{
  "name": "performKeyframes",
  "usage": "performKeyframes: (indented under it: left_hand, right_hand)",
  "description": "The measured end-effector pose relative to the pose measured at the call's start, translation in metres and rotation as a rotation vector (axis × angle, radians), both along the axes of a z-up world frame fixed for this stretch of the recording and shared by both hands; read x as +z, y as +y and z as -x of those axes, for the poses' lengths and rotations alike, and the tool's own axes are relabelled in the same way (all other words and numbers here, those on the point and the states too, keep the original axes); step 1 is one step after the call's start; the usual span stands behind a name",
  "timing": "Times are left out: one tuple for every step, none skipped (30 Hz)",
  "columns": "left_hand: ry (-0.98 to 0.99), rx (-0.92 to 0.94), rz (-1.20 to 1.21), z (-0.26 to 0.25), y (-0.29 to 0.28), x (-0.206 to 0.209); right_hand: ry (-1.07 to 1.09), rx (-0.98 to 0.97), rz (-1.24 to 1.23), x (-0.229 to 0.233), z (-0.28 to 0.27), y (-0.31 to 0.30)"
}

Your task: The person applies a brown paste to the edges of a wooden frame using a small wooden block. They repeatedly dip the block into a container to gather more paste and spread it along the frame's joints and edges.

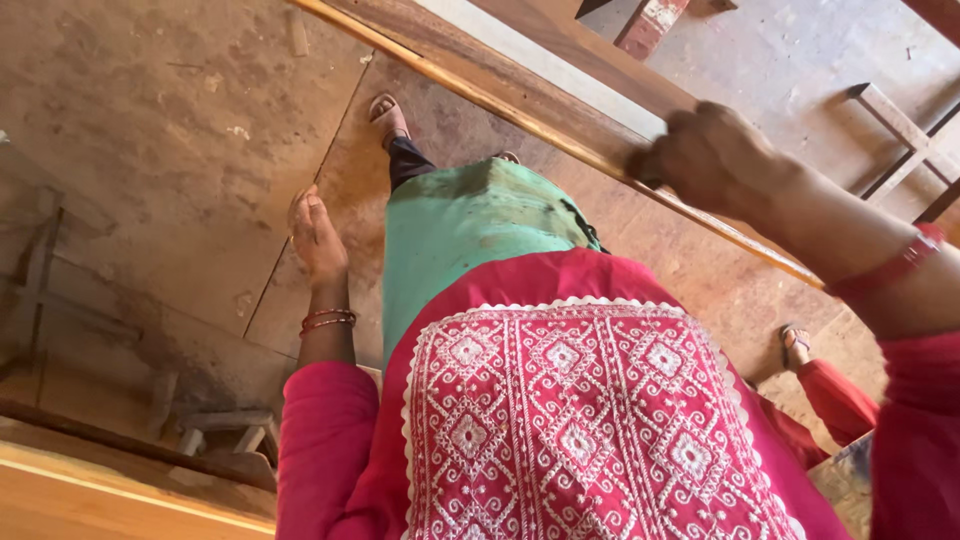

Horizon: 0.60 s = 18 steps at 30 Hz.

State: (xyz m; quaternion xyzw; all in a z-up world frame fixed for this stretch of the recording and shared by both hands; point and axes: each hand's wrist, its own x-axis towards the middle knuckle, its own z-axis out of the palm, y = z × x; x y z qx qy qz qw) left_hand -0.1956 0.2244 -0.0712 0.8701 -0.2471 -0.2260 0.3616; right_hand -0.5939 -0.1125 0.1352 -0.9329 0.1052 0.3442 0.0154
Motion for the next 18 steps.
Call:
performKeyframes:
  left_hand:
    - [0.007, 0.003, -0.006, -0.001, -0.003, 0.002]
    - [0.015, 0.006, -0.011, -0.004, -0.007, 0.004]
    - [0.016, 0.009, -0.015, -0.011, -0.012, 0.007]
    - [0.029, 0.018, 0.019, -0.019, -0.019, 0.010]
    - [0.035, 0.030, 0.053, -0.030, -0.027, 0.013]
    - [0.042, 0.041, 0.086, -0.042, -0.036, 0.017]
    - [-0.028, -0.005, 0.101, -0.059, -0.046, 0.023]
    - [-0.098, -0.052, 0.115, -0.078, -0.059, 0.029]
    - [-0.160, -0.105, 0.133, -0.094, -0.078, 0.034]
    - [0.015, -0.055, 0.222, -0.114, -0.101, 0.040]
    - [0.202, -0.009, 0.309, -0.133, -0.128, 0.047]
    - [0.035, -0.104, 0.265, -0.150, -0.153, 0.056]
    - [-0.129, -0.199, 0.225, -0.165, -0.179, 0.066]
    - [-0.130, -0.242, 0.246, -0.177, -0.205, 0.075]
    - [-0.128, -0.290, 0.267, -0.185, -0.233, 0.083]
    - [-0.173, -0.383, 0.293, -0.192, -0.262, 0.090]
    - [-0.212, -0.480, 0.316, -0.198, -0.291, 0.094]
    - [-0.251, -0.577, 0.342, -0.203, -0.318, 0.098]
  right_hand:
    - [0.040, 0.029, 0.037, 0.001, 0.013, -0.002]
    - [-0.008, -0.043, 0.000, 0.004, 0.026, -0.005]
    - [-0.062, -0.115, -0.035, 0.005, 0.035, -0.010]
    - [-0.099, -0.306, -0.096, 0.010, 0.046, -0.014]
    - [-0.140, -0.493, -0.161, 0.015, 0.055, -0.018]
    - [-0.180, -0.679, -0.229, 0.018, 0.060, -0.022]
    - [-0.282, -0.809, -0.355, 0.018, 0.060, -0.023]
    - [-0.384, -0.936, -0.484, 0.019, 0.058, -0.024]
    - [-0.483, -1.067, -0.608, 0.020, 0.053, -0.024]
    - [-0.568, -1.105, -0.695, 0.017, 0.041, -0.022]
    - [-0.649, -1.150, -0.773, 0.016, 0.026, -0.019]
    - [-0.732, -1.191, -0.850, 0.017, 0.009, -0.017]
    - [-0.782, -1.237, -0.896, 0.017, -0.013, -0.012]
    - [-0.835, -1.282, -0.941, 0.014, -0.040, -0.007]
    - [-0.877, -1.227, -0.860, 0.015, -0.065, -0.001]
    - [-0.915, -1.172, -0.778, 0.017, -0.091, 0.004]
    - [-0.904, -1.143, -0.616, 0.018, -0.118, 0.011]
    - [-0.884, -1.110, -0.457, 0.020, -0.146, 0.015]
